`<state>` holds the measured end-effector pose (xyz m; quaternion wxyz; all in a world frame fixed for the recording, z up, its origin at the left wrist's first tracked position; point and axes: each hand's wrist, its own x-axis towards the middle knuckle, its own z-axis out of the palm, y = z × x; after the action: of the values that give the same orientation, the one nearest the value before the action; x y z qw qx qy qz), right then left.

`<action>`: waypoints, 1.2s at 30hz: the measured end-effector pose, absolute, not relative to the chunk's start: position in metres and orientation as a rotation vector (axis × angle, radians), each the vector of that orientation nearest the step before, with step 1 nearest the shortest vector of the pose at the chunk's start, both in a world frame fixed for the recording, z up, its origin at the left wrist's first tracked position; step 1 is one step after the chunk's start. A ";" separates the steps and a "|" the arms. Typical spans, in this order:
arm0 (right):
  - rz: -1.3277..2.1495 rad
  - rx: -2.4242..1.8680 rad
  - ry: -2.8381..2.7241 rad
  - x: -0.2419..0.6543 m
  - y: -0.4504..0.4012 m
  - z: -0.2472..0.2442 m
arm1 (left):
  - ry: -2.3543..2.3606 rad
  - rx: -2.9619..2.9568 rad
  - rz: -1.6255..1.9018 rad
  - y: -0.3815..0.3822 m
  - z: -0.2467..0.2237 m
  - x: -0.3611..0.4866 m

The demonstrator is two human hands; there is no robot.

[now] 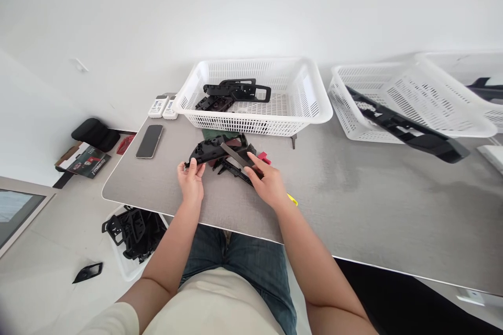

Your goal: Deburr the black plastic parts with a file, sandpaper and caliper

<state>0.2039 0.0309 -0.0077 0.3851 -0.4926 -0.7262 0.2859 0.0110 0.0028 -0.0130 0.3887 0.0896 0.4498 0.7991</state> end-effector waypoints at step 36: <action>0.538 -1.221 -2.053 0.194 0.023 -0.012 | 1.007 0.071 1.693 0.011 -0.009 0.030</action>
<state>0.1942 0.0229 -0.0123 0.3396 -0.4692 -0.7885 0.2069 0.0302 0.0107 -0.0094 0.5524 0.0301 0.4257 0.7160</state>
